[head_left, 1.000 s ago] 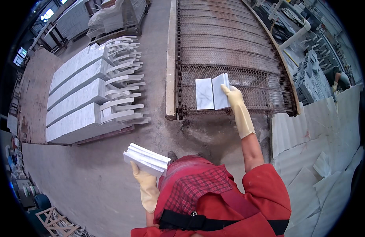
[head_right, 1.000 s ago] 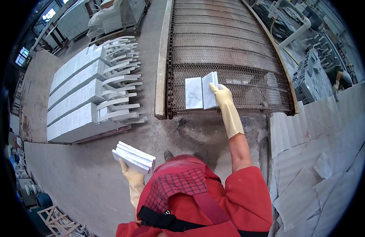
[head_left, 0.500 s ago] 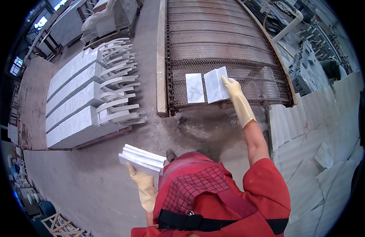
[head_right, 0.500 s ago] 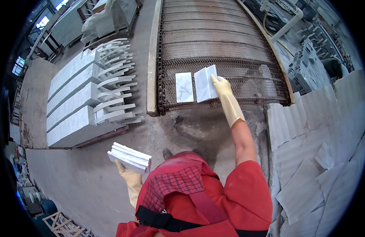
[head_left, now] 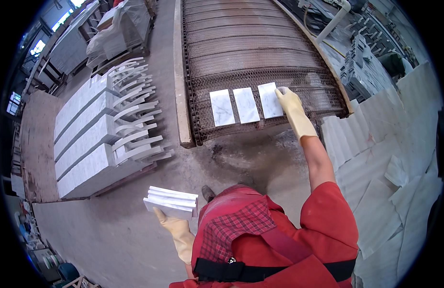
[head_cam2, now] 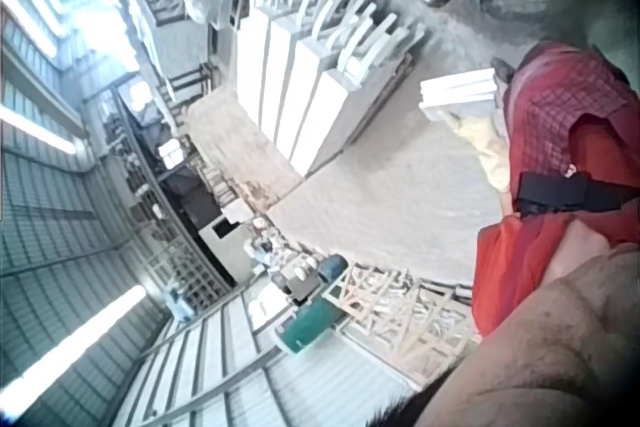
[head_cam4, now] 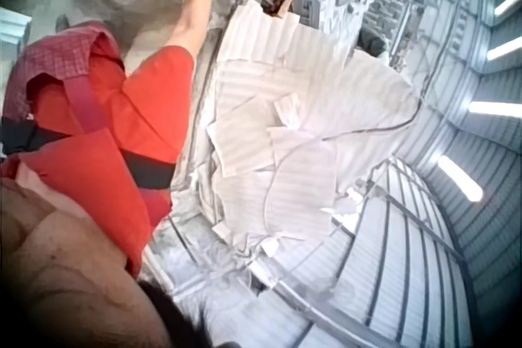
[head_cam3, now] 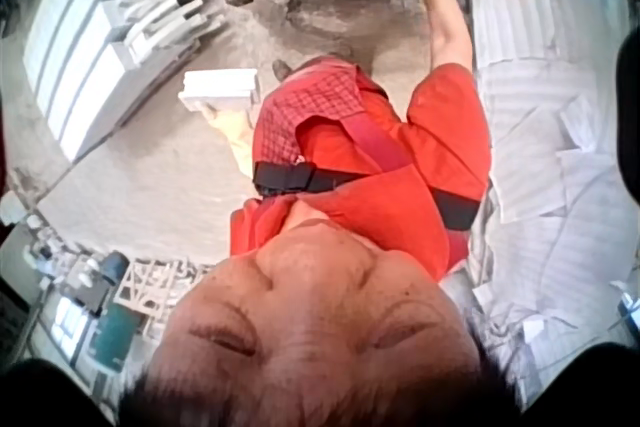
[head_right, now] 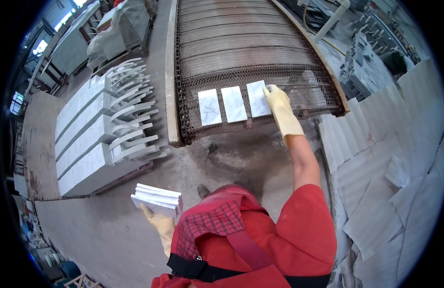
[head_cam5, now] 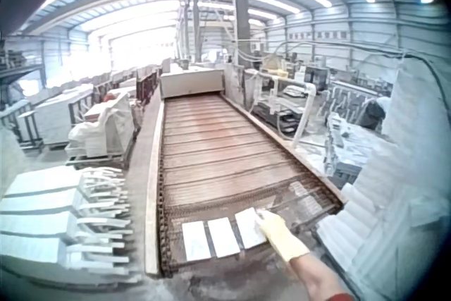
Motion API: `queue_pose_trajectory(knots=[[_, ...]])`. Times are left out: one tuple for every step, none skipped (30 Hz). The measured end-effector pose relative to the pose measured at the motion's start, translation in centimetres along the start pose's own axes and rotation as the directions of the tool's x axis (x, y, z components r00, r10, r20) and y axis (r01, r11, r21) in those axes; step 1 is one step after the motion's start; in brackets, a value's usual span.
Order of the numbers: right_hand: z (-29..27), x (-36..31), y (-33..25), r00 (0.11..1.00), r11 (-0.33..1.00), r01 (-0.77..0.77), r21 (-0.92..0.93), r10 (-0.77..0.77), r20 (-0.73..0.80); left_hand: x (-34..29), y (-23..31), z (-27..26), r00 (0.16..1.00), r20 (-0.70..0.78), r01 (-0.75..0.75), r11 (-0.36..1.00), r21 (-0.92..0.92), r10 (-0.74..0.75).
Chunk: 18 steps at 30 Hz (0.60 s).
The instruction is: The person puts on yellow gloves and then repeatedly picks up small rectangular tiles from a stack and places them one by one onto a moving conveyor belt. The tiles are arranged in rows on the belt as it moves forward.
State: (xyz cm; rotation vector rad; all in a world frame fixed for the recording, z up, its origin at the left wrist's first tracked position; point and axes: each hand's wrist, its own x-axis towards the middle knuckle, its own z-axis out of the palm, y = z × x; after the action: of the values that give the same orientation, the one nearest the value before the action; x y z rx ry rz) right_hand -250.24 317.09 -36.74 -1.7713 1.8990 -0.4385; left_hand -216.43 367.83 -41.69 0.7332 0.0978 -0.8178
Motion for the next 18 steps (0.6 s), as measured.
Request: queue_pose_trajectory(knots=[[-1.2,-1.6,-1.1,0.999,0.999,0.004,-0.034,-0.005,-0.036,0.2,-0.1,0.0,1.0,-0.001,0.014,1.0,-0.001,-0.014],[-1.5,-2.5,-1.5,0.998,0.999,0.045,-0.025,-0.046,-0.04,0.5,-0.2,0.3,0.999,-0.017,0.033,0.999,-0.01,-0.033],[-1.4,-3.6,-2.1,0.997,0.997,0.079,-0.002,-0.079,-0.023,0.9,-0.4,0.6,0.999,-0.017,0.043,0.999,0.01,-0.043],[-0.8,-5.6,-3.3,0.981,0.982,0.158,0.104,-0.168,0.101,1.1,-0.5,0.9,0.999,-0.018,0.051,0.998,0.03,-0.05],[-0.2,-7.9,-4.6,0.943,0.957,0.201,0.207,-0.247,0.225,1.4,-0.7,1.1,0.999,0.001,0.05,0.996,0.078,-0.051],[0.2,-11.1,-6.2,0.865,0.921,0.229,0.316,-0.341,0.368,1.6,-0.7,1.5,0.997,0.001,0.078,0.994,0.078,-0.078],[0.9,-14.5,-7.9,0.755,0.886,0.241,0.395,-0.427,0.498,1.8,-0.7,1.8,0.995,-0.001,0.102,0.992,0.08,-0.102],[1.5,-17.7,-9.5,0.639,0.863,0.229,0.451,-0.483,0.599,2.3,-0.8,2.7,0.987,-0.015,0.163,0.986,0.037,-0.163],[2.1,-20.8,-11.1,0.53,0.849,0.21,0.485,-0.516,0.673,2.8,-0.8,2.9,0.978,0.023,0.208,0.978,0.024,-0.208],[2.4,-23.0,-13.1,0.446,0.874,0.227,0.429,-0.485,0.752,3.4,-0.8,3.0,0.966,0.06,0.253,0.967,0.011,-0.253],[2.7,-25.1,-15.2,0.351,0.892,0.25,0.377,-0.447,0.823,4.0,-0.8,2.3,0.95,0.142,0.276,0.961,0.029,-0.277],[5.1,-26.6,-16.0,0.311,0.901,0.222,0.374,-0.429,0.848,4.5,-0.7,1.8,0.93,0.192,0.31,0.949,0.049,-0.314],[6.5,-27.4,-16.3,0.292,0.91,0.173,0.377,-0.413,0.862,5.0,-0.6,1.2,0.906,0.241,0.34,0.938,0.069,-0.347],[7.8,-28.2,-16.5,0.273,0.917,0.123,0.379,-0.399,0.875,5.4,-0.4,0.8,0.885,0.259,0.376,0.922,0.089,-0.386],[8.3,-28.5,-16.8,0.282,0.92,0.054,0.388,-0.387,0.878,5.7,-0.4,0.8,0.882,0.253,0.37,0.917,0.151,-0.398],[8.8,-28.9,-17.1,0.29,0.918,-0.016,0.396,-0.375,0.88,5.8,-0.3,0.8,0.879,0.246,0.363,0.908,0.212,-0.409],[9.8,-29.3,-17.2,0.314,0.924,-0.02,0.382,-0.357,0.88,5.8,-0.1,0.8,0.877,0.236,0.353,0.895,0.272,-0.418],[10.4,-29.6,-17.1,0.341,0.931,-0.031,0.363,-0.332,0.88,5.8,0.0,0.5,0.867,0.222,0.389,0.884,0.257,-0.446]])
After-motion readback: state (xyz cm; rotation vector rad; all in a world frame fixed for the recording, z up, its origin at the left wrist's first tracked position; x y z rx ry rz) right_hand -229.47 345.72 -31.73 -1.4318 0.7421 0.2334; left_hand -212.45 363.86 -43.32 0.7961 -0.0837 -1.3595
